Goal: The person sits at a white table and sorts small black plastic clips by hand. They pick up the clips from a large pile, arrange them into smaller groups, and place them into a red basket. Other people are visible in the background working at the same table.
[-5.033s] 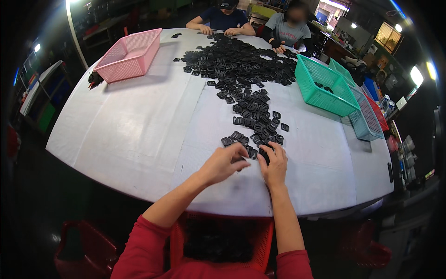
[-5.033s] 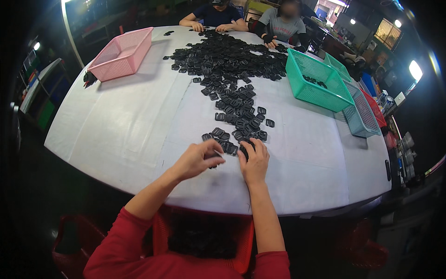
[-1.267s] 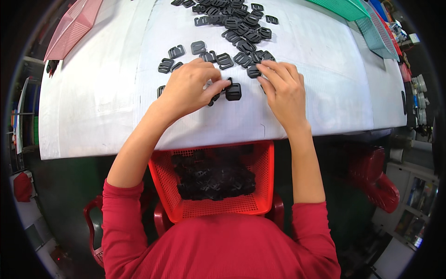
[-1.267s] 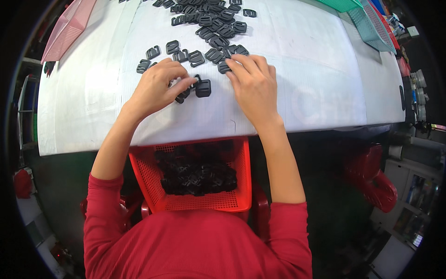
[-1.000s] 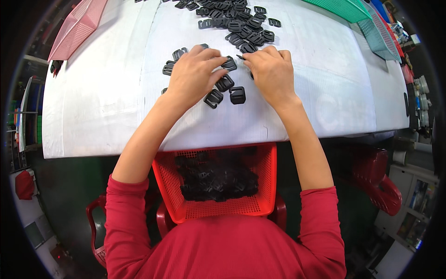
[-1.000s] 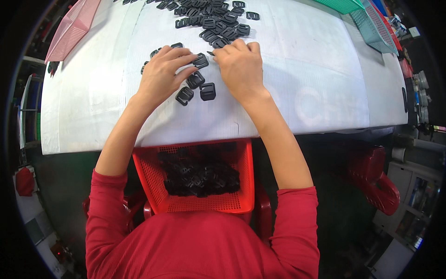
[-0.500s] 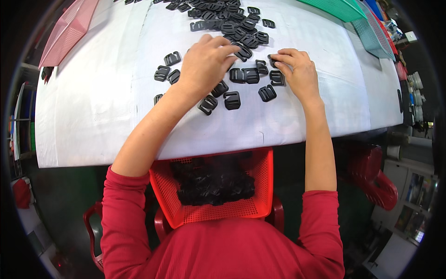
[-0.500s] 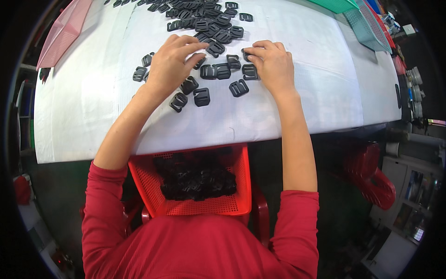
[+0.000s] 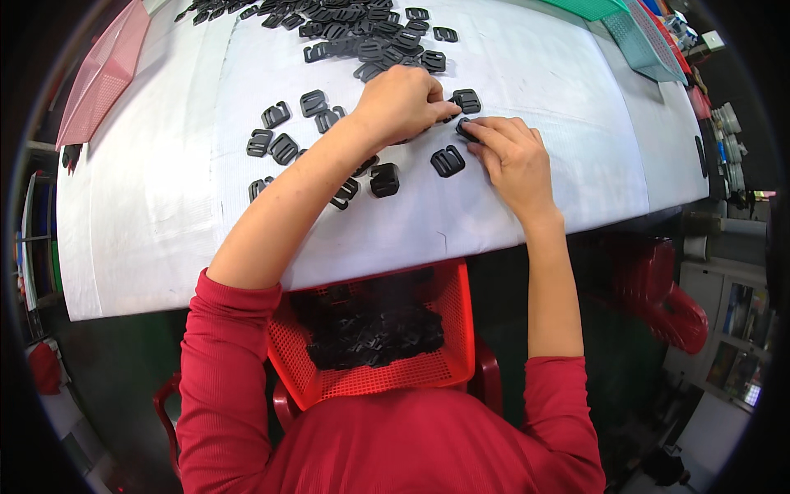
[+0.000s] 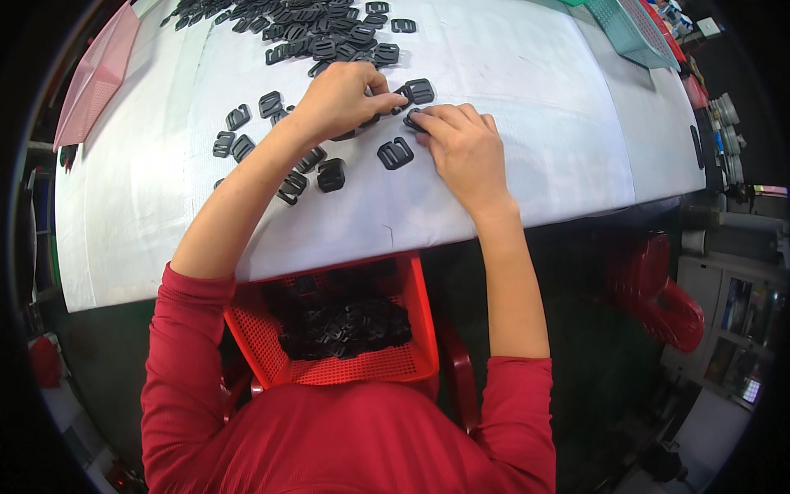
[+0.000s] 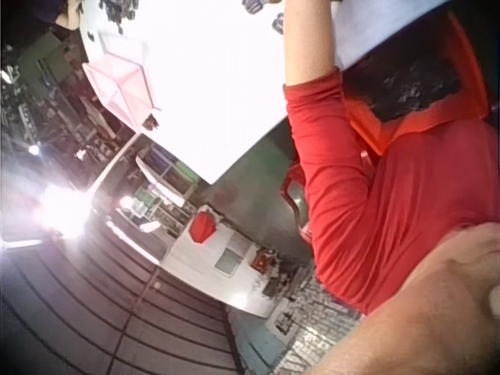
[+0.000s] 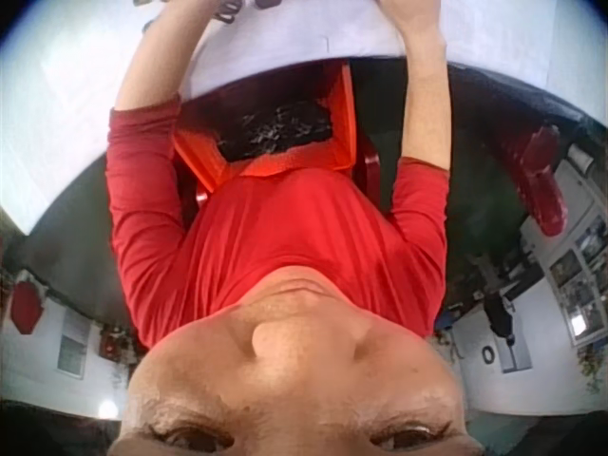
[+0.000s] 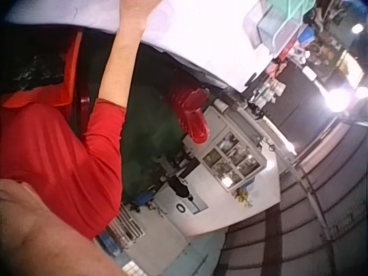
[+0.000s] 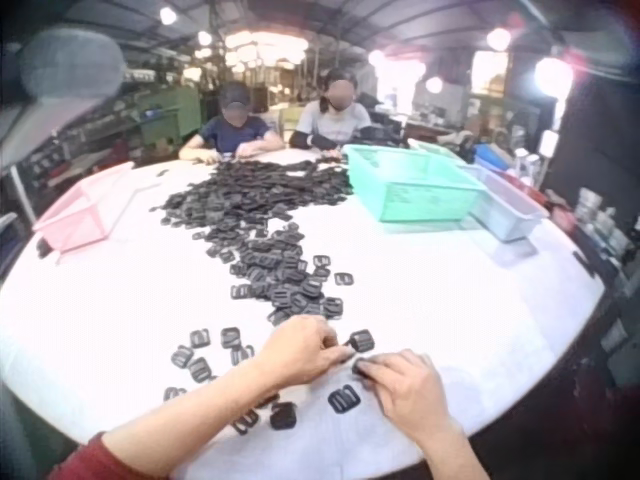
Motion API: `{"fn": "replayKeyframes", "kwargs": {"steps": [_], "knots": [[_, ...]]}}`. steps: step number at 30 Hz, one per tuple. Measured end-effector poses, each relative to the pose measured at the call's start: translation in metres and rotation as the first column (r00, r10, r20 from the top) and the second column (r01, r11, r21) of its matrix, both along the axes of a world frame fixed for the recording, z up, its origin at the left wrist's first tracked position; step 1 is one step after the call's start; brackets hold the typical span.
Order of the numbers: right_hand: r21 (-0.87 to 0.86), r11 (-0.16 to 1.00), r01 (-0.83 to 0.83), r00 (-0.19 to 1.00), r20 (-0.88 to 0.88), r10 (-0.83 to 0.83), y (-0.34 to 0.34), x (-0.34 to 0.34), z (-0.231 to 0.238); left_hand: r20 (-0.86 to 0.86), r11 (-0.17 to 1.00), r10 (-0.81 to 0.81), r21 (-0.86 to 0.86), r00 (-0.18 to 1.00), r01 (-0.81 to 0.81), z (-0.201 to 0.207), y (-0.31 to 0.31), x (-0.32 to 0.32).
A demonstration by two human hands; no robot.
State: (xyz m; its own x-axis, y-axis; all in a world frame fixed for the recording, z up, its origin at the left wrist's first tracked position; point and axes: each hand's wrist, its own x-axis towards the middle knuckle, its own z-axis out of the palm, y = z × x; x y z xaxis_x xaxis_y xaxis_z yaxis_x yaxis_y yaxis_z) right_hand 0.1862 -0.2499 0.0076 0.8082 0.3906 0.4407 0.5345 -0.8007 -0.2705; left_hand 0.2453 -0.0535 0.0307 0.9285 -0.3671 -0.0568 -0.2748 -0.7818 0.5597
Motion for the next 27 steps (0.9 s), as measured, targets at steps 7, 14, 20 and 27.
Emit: {"fn": "replayKeyframes", "kwargs": {"steps": [7,14,20,27], "knots": [[0.156,0.962,0.222,0.968,-0.157,-0.198,-0.021,0.013,0.002,0.406,0.965,0.228,-0.216,0.885,-0.150,0.012,0.065,0.000],[0.116,0.992,0.051,0.984,-0.173,-0.031,0.002,0.041,-0.027,0.436,0.950,0.309,-0.182,0.845,-0.253,-0.010,0.185,-0.026],[-0.024,1.000,-0.016,0.978,-0.210,0.011,0.039,0.003,-0.032,0.326,0.976,0.102,0.151,0.940,-0.158,-0.050,0.191,-0.052],[0.128,0.991,-0.026,0.980,-0.194,0.051,0.091,-0.025,-0.030,0.357,0.997,-0.071,0.042,0.931,0.060,-0.048,0.121,-0.053]]}}
